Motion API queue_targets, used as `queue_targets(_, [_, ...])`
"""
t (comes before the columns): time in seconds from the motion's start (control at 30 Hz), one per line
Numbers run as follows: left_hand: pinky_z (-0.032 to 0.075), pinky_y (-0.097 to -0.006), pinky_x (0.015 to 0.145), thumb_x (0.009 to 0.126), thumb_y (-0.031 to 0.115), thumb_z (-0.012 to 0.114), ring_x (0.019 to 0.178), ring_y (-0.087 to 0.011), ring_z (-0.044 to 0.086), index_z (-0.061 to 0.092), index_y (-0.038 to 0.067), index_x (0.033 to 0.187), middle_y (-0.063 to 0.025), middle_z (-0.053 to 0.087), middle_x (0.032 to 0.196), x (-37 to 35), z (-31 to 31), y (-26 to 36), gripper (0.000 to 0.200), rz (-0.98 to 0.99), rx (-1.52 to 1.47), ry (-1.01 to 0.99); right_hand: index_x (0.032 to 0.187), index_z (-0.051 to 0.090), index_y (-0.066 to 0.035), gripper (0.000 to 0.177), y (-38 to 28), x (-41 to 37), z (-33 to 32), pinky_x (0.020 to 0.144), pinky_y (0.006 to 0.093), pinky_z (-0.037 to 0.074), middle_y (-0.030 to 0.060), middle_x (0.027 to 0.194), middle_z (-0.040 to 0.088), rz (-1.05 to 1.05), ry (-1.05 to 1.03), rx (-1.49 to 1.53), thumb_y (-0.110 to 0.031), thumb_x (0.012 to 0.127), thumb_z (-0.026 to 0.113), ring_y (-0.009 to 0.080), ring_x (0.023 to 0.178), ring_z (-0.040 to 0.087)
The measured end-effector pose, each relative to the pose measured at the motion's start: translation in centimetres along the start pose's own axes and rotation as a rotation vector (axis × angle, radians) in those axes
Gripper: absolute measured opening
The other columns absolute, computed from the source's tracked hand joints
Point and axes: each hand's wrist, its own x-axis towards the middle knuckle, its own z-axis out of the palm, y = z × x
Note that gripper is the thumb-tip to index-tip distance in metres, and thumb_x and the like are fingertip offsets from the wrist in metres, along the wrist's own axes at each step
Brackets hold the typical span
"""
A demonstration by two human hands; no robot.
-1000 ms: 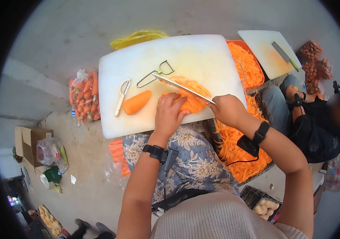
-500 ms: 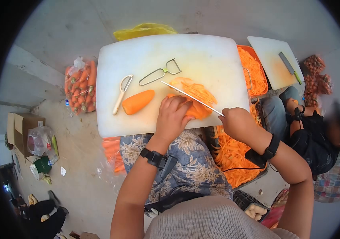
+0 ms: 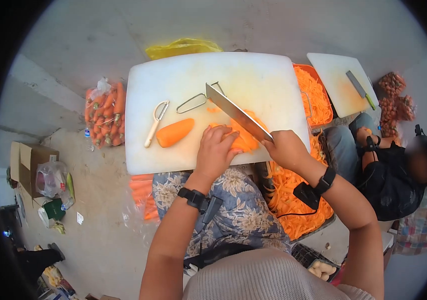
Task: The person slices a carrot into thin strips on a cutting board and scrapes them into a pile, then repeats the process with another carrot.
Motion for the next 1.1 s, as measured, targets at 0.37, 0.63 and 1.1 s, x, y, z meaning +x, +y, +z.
queue_targets(0.37, [0.036, -0.0504, 0.106, 0.076, 0.029, 0.074, 0.111, -0.0318, 0.052, 0.066, 0.008, 0.112, -0.0114, 0.058, 0.112, 0.0, -0.4, 0.1, 0.042, 0.007, -0.021, -0.019, 0.078, 0.066, 0.000, 0.024, -0.2, -2.9, -1.5, 0.065, 0.0470, 0.051, 0.0215, 0.070, 0.065, -0.073, -0.048, -0.188, -0.020, 0.089, 0.059, 0.0389, 0.068, 0.064])
queue_targets(0.63, [0.035, -0.0508, 0.106, 0.075, 0.031, 0.073, 0.112, -0.0301, 0.052, 0.066, 0.008, 0.111, -0.0101, 0.059, 0.113, 0.4, -0.4, 0.2, 0.043, -0.010, -0.016, -0.047, 0.081, 0.066, 0.001, 0.026, 0.4, -1.2, -0.5, 0.065, 0.0476, 0.051, 0.0231, 0.069, 0.063, -0.075, -0.132, -0.222, -0.023, 0.089, 0.061, 0.0410, 0.066, 0.063])
queue_targets(1.1, [0.035, -0.0502, 0.106, 0.076, 0.033, 0.073, 0.113, -0.0306, 0.052, 0.065, 0.009, 0.110, -0.0099, 0.060, 0.114, 0.0, -0.4, 0.0, 0.043, -0.003, 0.000, 0.002, 0.078, 0.065, 0.001, 0.028, 0.8, -1.7, 1.8, 0.062, 0.0481, 0.050, 0.0231, 0.068, 0.063, -0.156, 0.117, -0.088, -0.023, 0.091, 0.059, 0.0407, 0.064, 0.062])
